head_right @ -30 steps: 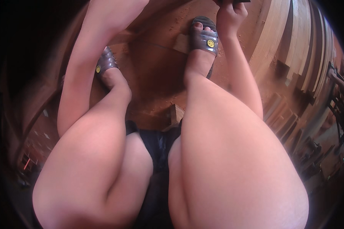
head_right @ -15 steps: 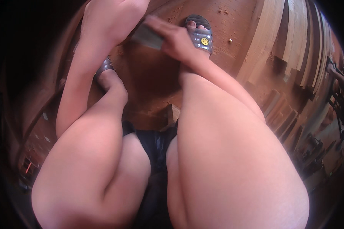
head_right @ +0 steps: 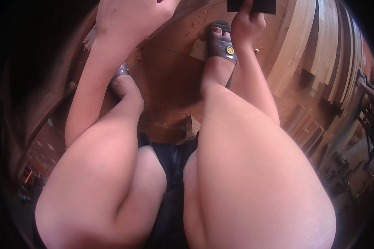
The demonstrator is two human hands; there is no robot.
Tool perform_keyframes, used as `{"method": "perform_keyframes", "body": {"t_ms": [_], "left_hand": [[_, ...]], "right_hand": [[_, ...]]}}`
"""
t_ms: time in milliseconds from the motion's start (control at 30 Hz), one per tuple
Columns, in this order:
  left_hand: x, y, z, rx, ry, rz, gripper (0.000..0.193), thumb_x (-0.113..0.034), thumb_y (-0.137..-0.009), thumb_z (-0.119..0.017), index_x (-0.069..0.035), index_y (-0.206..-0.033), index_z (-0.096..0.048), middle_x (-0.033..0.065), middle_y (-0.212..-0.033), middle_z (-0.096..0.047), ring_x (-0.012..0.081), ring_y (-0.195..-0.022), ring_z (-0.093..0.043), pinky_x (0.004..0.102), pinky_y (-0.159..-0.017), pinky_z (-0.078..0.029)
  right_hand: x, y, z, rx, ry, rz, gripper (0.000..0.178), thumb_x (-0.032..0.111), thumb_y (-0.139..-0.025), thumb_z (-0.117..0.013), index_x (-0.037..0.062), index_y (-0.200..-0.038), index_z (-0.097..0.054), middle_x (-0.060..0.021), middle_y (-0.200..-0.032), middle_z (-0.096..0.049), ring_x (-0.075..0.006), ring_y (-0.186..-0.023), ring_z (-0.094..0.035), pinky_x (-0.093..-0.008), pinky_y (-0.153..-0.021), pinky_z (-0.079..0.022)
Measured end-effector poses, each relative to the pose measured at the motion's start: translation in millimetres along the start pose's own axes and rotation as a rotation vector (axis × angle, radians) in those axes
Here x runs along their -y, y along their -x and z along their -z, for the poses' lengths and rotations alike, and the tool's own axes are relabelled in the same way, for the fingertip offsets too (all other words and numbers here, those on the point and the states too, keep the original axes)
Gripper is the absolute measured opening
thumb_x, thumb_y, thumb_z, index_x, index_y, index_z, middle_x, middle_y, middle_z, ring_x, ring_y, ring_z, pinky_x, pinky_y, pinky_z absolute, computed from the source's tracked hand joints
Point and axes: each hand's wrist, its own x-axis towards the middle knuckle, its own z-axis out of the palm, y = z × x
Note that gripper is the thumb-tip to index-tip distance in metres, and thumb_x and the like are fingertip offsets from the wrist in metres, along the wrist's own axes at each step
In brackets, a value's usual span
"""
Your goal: The person sits on the floor and sands a rectangular wooden frame using a sanding block. They repeatedly rub the sanding block along the edges and flat surfaces of the frame, occasionally repositioning the frame to access different areas.
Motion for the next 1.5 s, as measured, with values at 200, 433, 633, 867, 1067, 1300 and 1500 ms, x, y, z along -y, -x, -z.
{"method": "perform_keyframes", "body": {"t_ms": [200, 433, 633, 867, 1067, 1300, 1500], "left_hand": [[-5, 3, 4, 0.054, -0.044, 0.006, 0.045, -0.024, -0.089, -0.068, 0.0, -0.126, -0.061, 0.0175, -0.099, -0.068, 0.033, -0.095, -0.067, 0.0421, -0.084, -0.056], [-9, 5, 1, 0.017, -0.027, -0.028, 0.047, -0.023, -0.087, -0.069, 0.0, -0.127, -0.062, 0.0178, -0.1, -0.068, 0.034, -0.095, -0.067, 0.0431, -0.084, -0.056], [3, 1, 4, 0.038, 0.004, 0.005, 0.048, -0.02, -0.084, -0.069, 0.0, -0.128, -0.062, 0.0184, -0.099, -0.068, 0.0345, -0.094, -0.068, 0.0435, -0.085, -0.055], [10, -7, -1, 0.028, -0.016, -0.022, 0.048, -0.018, -0.085, -0.068, 0.0, -0.129, -0.062, 0.0183, -0.098, -0.069, 0.0343, -0.094, -0.069, 0.0438, -0.084, -0.056], [15, -7, -1, 0.076, -0.052, 0.006, 0.048, -0.019, -0.087, -0.068, -0.001, -0.131, -0.061, 0.0196, -0.101, -0.07, 0.0357, -0.096, -0.069, 0.0441, -0.086, -0.057], [47, -40, 3, 0.136, 0.203, 0.085, 0.042, -0.019, -0.086, -0.069, -0.001, -0.124, -0.067, 0.0241, -0.113, -0.071, 0.0384, -0.108, -0.069, 0.0451, -0.093, -0.056], [101, -47, -3, 0.338, 0.493, 0.245, 0.044, -0.016, -0.085, -0.073, 0.002, -0.125, -0.069, 0.0201, -0.117, -0.074, 0.0298, -0.111, -0.07, 0.0381, -0.099, -0.052]], "right_hand": [[60, 23, -33, 0.081, 0.325, 0.354, 0.029, 0.006, -0.095, -0.059, -0.0029, -0.12, -0.069, -0.0246, -0.105, -0.073, -0.0448, -0.094, -0.07, -0.0437, -0.082, -0.058], [49, 66, -18, 0.687, 0.294, 0.783, 0.062, 0.015, -0.075, -0.074, 0.01, -0.136, -0.063, -0.0126, -0.128, -0.068, -0.0284, -0.11, -0.071, -0.0384, -0.084, -0.062], [56, 59, -18, 0.725, 0.159, 0.797, 0.064, 0.011, -0.07, -0.074, 0.0117, -0.134, -0.065, -0.0105, -0.128, -0.07, -0.0293, -0.109, -0.071, -0.0394, -0.087, -0.062], [37, -27, 11, 0.208, 0.363, 0.595, 0.032, -0.003, -0.088, -0.059, -0.0026, -0.117, -0.072, -0.0253, -0.113, -0.072, -0.0429, -0.101, -0.071, -0.0447, -0.088, -0.059], [33, 24, -23, 0.437, 0.39, 0.722, 0.057, 0.008, -0.071, -0.075, 0.0136, -0.127, -0.07, -0.0078, -0.111, -0.075, -0.0301, -0.096, -0.073, -0.0386, -0.078, -0.062], [80, 47, -17, 0.599, 0.154, 0.655, 0.049, 0.0, -0.075, -0.069, 0.0099, -0.123, -0.073, -0.0124, -0.11, -0.075, -0.0314, -0.093, -0.074, -0.0399, -0.076, -0.062], [64, 31, 8, 0.358, 0.115, 0.354, 0.021, 0.004, -0.086, -0.07, 0.0034, -0.107, -0.073, -0.015, -0.089, -0.073, -0.0331, -0.078, -0.071, -0.0387, -0.067, -0.057]]}}
